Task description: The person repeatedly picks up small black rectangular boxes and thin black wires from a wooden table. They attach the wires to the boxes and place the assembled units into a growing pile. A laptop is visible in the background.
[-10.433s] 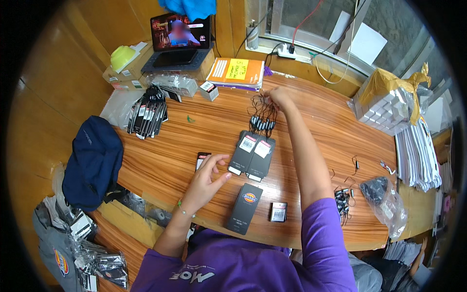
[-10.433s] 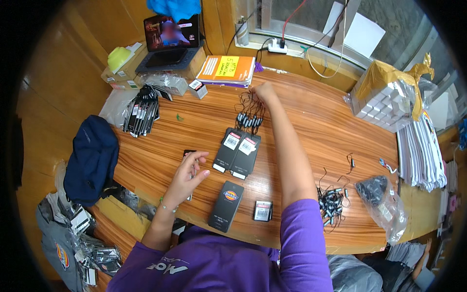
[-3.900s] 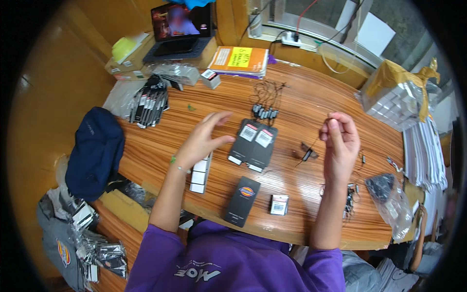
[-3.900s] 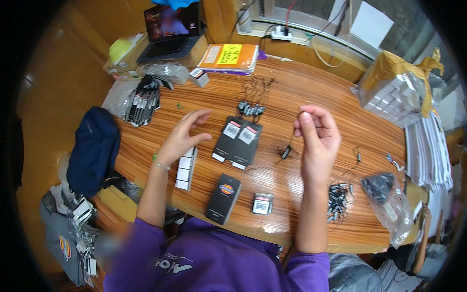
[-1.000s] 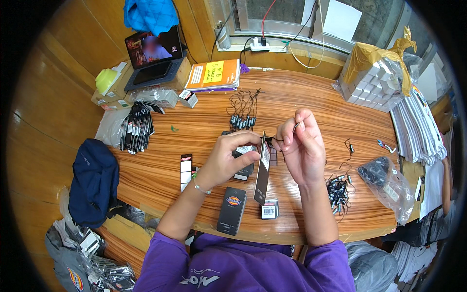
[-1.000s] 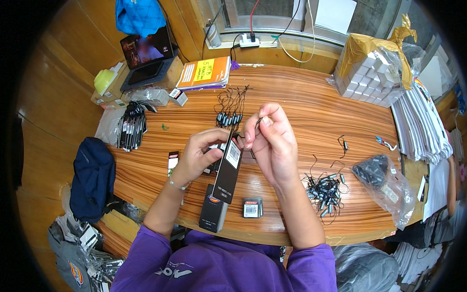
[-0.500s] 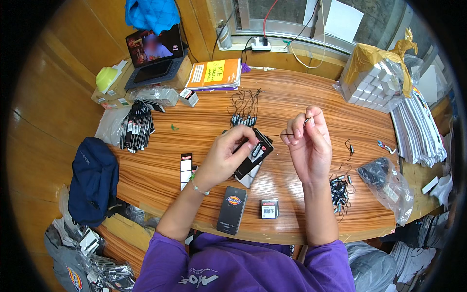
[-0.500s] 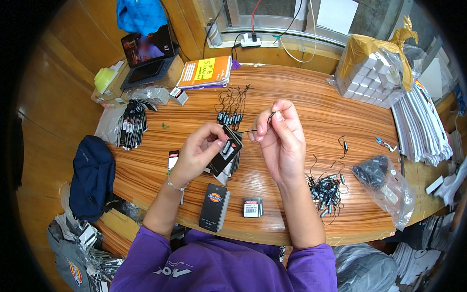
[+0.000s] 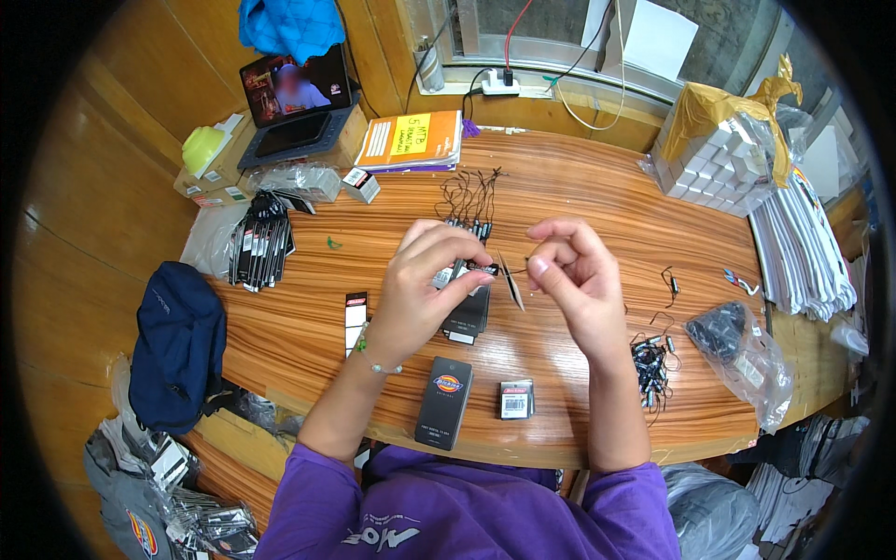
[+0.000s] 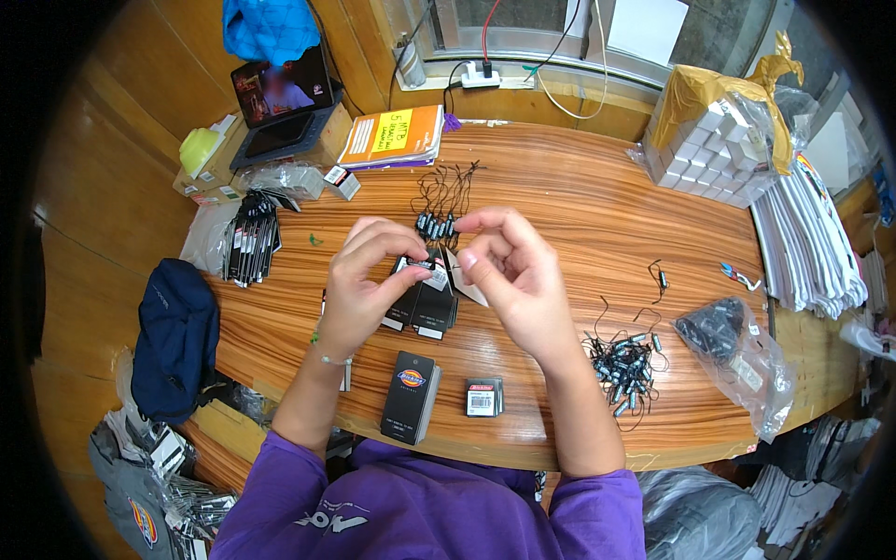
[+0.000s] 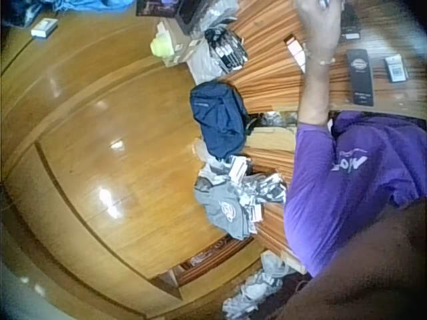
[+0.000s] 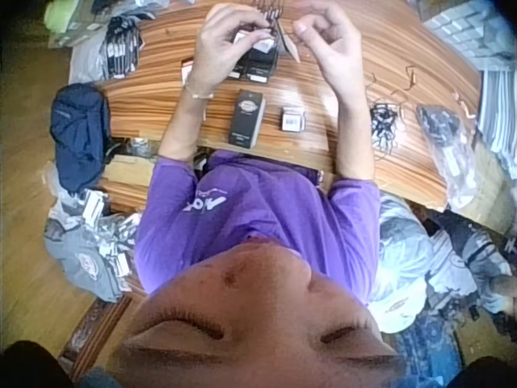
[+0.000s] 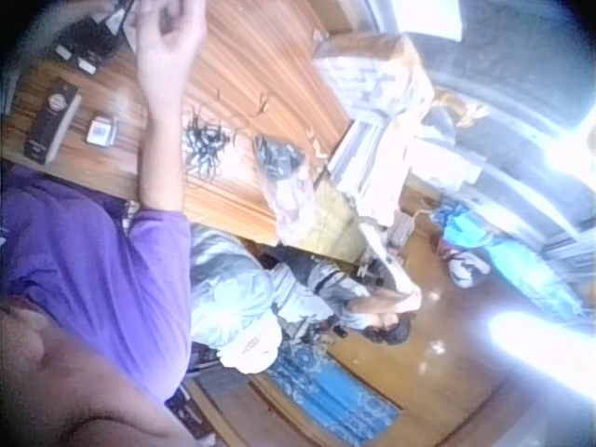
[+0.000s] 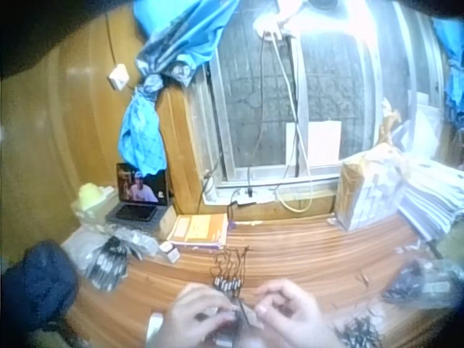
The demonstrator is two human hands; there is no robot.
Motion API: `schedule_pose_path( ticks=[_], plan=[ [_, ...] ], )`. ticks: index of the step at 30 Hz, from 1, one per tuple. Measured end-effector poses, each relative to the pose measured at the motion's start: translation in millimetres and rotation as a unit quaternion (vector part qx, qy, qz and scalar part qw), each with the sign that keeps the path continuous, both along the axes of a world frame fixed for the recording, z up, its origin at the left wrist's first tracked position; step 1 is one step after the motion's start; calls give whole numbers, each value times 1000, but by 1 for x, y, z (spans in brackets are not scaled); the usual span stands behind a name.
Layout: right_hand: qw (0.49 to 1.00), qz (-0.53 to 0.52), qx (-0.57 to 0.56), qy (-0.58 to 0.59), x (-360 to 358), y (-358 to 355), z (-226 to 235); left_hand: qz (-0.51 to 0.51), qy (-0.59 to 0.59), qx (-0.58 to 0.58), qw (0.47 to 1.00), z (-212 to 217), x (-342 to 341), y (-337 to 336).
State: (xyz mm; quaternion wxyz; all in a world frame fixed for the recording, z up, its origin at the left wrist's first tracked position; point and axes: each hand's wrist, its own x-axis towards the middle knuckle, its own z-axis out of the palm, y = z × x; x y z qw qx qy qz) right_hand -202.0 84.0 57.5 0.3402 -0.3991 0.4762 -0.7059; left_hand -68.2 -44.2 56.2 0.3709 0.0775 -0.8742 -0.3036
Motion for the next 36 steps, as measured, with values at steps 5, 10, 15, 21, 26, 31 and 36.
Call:
schedule_pose_path(
  ticks=[5,10,15,21,26,31,36],
  plan=[
    [998,10,-4,63,6,-5,-7,-2,4,35,999,6,1,5],
    [993,14,26,114,6,-2,-5,-14,-6,70,997,5,2,4],
    [989,19,38,144,6,-2,-5,-34,-22,91,995,6,2,6],
    [985,25,53,163,4,0,-4,-41,-38,119,991,5,3,4],
    [984,28,72,161,6,0,0,-45,-72,113,990,8,3,4],
    [991,38,49,116,4,-3,-7,-53,-98,161,981,7,3,3],
    [996,82,21,-17,-5,-4,-9,-86,-96,287,949,12,1,3]
  ],
)
